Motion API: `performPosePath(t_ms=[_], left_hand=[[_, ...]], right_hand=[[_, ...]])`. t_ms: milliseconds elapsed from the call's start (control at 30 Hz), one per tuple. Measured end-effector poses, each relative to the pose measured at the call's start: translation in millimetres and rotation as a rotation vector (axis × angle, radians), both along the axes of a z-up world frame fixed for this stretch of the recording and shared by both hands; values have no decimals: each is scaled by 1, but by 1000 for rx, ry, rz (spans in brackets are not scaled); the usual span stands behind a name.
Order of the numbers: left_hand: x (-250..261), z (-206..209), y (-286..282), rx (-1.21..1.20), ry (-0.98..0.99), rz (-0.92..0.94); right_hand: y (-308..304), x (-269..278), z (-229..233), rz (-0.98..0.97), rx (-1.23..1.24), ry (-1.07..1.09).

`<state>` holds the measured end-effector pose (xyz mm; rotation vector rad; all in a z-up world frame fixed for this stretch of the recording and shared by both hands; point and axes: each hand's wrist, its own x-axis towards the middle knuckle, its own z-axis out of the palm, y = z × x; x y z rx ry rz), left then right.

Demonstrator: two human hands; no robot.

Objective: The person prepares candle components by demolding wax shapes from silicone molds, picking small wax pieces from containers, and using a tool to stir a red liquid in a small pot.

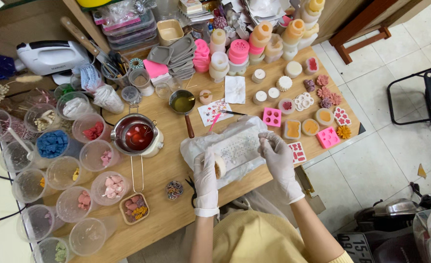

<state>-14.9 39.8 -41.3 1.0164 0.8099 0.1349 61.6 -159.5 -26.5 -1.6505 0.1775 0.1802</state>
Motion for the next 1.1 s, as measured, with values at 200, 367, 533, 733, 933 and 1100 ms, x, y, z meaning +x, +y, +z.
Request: performPosePath(t_ms=[200,367,533,733,933,1100], left_hand=[[14,18,-13,-204,33,-2],[19,24,-34,-168,-156,-129],[17,30,-44,-100,-211,-220],[5,43,-41,-92,-123,-308],[-1,47,-21,5,-56,-304],[-2,52,-22,-32,13,-265]], right_hand=[[-31,-2,23,123,-241,-350],[-6,-31,66,480,-114,-239],[12,-39,63,408,-365,-433],[-22,-31,30,226,-511,-558],[-134,-5,-53,-393,-725,-109],[-209,7,-138,-533,-565,86]])
